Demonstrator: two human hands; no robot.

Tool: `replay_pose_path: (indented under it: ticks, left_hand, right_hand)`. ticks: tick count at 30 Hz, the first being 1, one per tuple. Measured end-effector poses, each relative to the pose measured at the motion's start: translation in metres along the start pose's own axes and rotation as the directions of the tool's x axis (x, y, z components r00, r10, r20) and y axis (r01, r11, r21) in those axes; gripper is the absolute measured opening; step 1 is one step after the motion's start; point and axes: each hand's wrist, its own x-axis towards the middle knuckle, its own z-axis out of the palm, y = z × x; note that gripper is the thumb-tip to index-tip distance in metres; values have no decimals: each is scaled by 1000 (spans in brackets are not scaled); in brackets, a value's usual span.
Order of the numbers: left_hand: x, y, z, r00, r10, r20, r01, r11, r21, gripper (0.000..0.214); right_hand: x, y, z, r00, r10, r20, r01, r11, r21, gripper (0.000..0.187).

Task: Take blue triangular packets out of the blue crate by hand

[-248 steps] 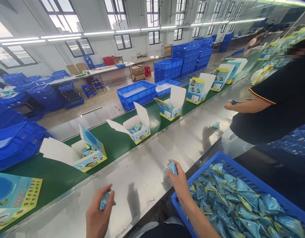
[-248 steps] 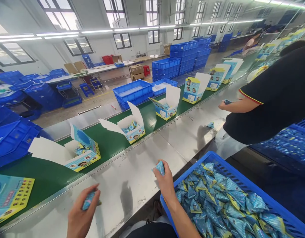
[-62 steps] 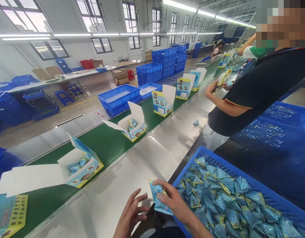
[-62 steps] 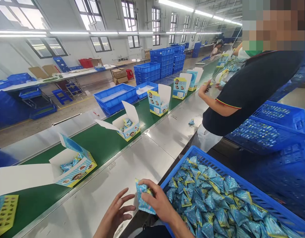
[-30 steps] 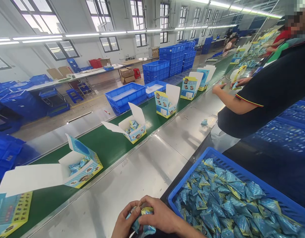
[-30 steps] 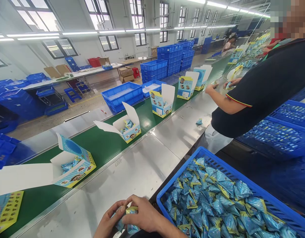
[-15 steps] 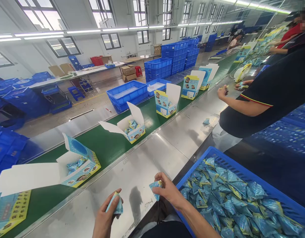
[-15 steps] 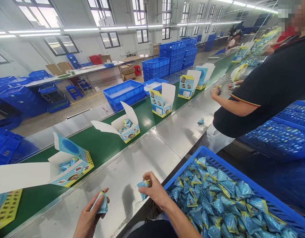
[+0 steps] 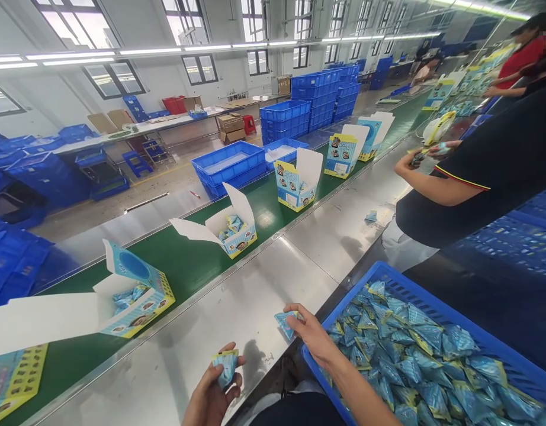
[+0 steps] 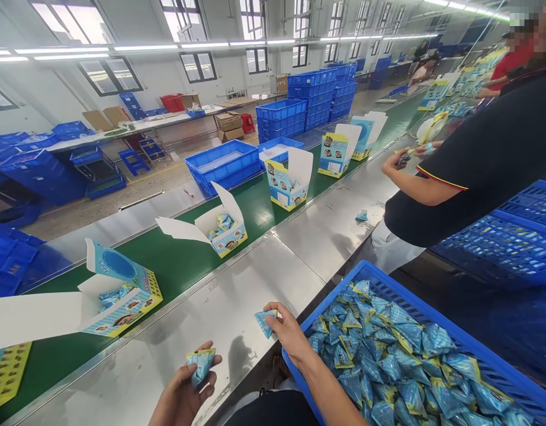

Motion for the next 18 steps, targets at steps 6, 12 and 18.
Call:
replay_pose_path:
  ticks: [6,12,18]
  left_hand:
    - [1,-8,11,994,38,-106,-28,995,99,80]
    - [4,7,9,941,273,-200,-213,937,278,80]
    - [-2,40,-11,824,510,-247,-280,746,605,79]
  right_hand:
    - [2,14,17,1000,-5,-3,5,1000,29,71]
    - [10,-10,11,995,55,-88,-32,968,249,65]
    - [9,-47,-7,986,-40,-162,73,976,205,72]
